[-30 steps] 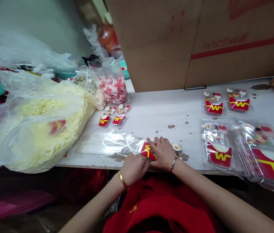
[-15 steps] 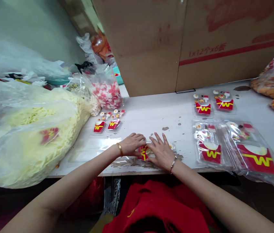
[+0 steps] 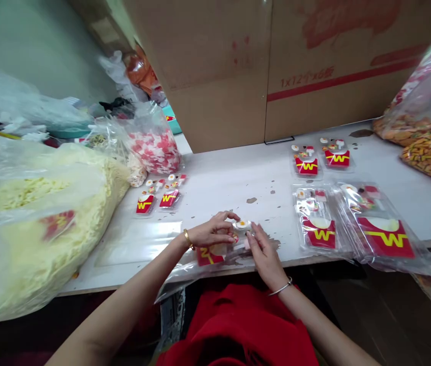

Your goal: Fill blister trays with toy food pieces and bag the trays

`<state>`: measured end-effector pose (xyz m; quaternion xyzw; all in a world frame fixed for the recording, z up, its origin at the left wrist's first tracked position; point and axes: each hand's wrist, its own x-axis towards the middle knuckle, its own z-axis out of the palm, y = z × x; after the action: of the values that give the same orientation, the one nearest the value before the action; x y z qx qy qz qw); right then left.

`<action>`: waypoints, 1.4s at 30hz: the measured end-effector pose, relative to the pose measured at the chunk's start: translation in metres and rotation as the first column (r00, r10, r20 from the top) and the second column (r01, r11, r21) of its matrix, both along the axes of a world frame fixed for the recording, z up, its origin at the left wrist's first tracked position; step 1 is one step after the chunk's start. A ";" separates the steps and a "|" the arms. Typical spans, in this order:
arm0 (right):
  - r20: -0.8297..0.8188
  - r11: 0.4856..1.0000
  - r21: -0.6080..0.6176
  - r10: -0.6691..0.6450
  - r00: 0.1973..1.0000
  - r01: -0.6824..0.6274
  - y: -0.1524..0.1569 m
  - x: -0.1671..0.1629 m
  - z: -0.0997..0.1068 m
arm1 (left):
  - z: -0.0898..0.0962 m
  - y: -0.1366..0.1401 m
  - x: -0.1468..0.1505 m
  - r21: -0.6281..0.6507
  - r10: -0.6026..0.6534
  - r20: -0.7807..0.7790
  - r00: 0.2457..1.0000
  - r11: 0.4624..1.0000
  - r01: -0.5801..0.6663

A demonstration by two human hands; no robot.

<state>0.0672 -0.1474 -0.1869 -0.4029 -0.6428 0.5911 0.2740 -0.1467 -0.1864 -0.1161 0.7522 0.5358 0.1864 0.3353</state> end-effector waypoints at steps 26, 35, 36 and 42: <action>-0.191 0.982 -0.187 -0.014 0.981 -0.023 0.062 0.018 0.067 | 0.015 0.124 0.051 -0.028 0.681 0.516 0.520 0.620 -0.784; 0.235 0.879 0.470 -0.215 0.948 0.083 0.147 0.088 0.098 | -0.016 0.136 0.153 -0.361 0.550 0.664 0.507 0.829 -0.427; 0.312 0.815 0.578 -0.277 0.909 0.050 0.148 0.094 0.101 | -0.024 0.135 0.164 -0.349 0.532 0.677 0.509 0.841 -0.414; 0.686 0.798 0.598 -0.462 0.562 -0.074 0.154 0.136 0.085 | -0.042 0.140 0.196 -0.337 0.590 0.582 0.560 0.802 -0.494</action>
<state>0.2034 0.0065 -0.1019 -0.5969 -0.7876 0.0877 0.1249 0.0489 -0.0465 -0.1585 0.4087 0.5969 0.4975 0.4787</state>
